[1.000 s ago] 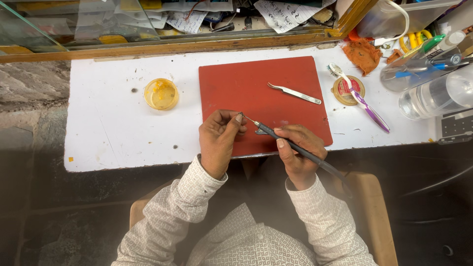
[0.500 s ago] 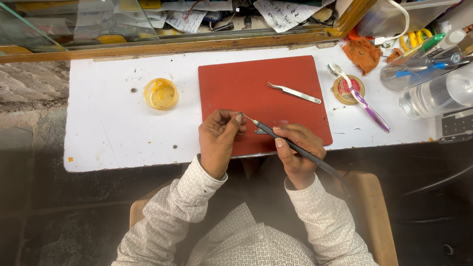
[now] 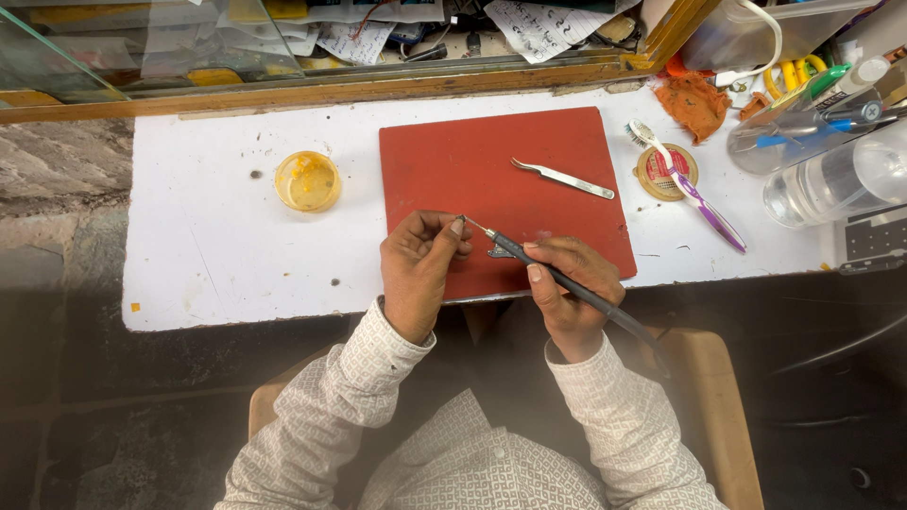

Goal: The person works on a small metal jewelry component at a bench, holding it with tweezers and applying a heated tool to it. They dip the piece into a small container of powder, manipulate it with tweezers, and finally use a hose-powered blower to blow across the piece on the work mat.

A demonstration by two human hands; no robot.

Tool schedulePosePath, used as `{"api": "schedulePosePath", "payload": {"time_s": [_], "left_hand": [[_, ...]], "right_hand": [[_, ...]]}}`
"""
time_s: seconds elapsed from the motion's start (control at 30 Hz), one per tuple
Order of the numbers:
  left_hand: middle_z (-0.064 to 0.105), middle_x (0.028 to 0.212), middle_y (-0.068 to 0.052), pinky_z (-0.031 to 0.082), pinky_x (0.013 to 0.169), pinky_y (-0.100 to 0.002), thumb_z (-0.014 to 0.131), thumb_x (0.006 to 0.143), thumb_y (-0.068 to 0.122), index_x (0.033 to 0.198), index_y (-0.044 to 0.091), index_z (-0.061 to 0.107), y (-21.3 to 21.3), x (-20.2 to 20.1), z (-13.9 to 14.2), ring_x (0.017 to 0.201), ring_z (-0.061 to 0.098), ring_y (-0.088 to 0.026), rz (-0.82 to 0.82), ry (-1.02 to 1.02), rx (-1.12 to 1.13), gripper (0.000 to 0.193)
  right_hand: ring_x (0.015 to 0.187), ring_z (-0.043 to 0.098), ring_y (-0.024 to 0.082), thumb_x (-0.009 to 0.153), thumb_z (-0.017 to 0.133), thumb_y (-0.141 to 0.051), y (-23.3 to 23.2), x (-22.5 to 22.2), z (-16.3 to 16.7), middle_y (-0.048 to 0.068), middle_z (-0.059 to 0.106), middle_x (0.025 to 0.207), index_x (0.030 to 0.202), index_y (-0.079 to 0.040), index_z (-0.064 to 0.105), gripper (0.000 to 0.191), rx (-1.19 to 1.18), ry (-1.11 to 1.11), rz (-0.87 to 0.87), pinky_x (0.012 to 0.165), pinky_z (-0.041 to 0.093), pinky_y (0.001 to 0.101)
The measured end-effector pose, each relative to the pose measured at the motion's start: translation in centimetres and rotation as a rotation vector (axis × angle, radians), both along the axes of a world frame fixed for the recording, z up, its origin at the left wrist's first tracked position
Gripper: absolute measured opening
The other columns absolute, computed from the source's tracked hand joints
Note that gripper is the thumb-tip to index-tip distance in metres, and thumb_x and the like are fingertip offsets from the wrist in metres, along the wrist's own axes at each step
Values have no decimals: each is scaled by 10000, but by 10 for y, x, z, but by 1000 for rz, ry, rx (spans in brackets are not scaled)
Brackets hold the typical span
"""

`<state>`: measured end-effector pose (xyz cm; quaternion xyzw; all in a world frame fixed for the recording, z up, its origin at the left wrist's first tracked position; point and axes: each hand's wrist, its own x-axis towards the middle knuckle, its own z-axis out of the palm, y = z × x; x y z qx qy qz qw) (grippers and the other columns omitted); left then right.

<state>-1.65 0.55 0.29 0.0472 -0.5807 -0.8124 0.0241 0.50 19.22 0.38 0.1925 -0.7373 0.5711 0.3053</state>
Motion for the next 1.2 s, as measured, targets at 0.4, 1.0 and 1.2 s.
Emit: {"api": "schedulePosePath", "payload": {"time_s": [0.4, 1.0, 1.2], "left_hand": [[732, 914, -107, 582, 744, -274, 642, 992, 93, 1004, -40, 662, -5, 9, 0, 770, 674, -122, -2, -13, 18, 135], [718, 849, -97, 569, 711, -301, 648, 978, 118, 969, -20, 676, -20, 6, -19, 727, 663, -144, -81, -111, 204, 141], [714, 846, -92, 570, 712, -303, 652, 982, 127, 967, -15, 673, -22, 4, -26, 726, 660, -143, -92, -141, 246, 144]], "right_hand": [[893, 748, 240, 931, 722, -140, -3, 12, 0, 140, 755, 971, 1033, -1, 739, 173, 2, -20, 16, 782, 600, 308], [941, 727, 233, 980, 704, -53, -7, 16, -33, 173, 728, 1079, 1114, 59, 704, 174, -384, -109, 109, 901, 616, 334], [946, 733, 262, 982, 683, -16, -3, 15, -39, 183, 716, 1078, 1126, 66, 699, 166, -446, -137, 145, 915, 633, 385]]}}
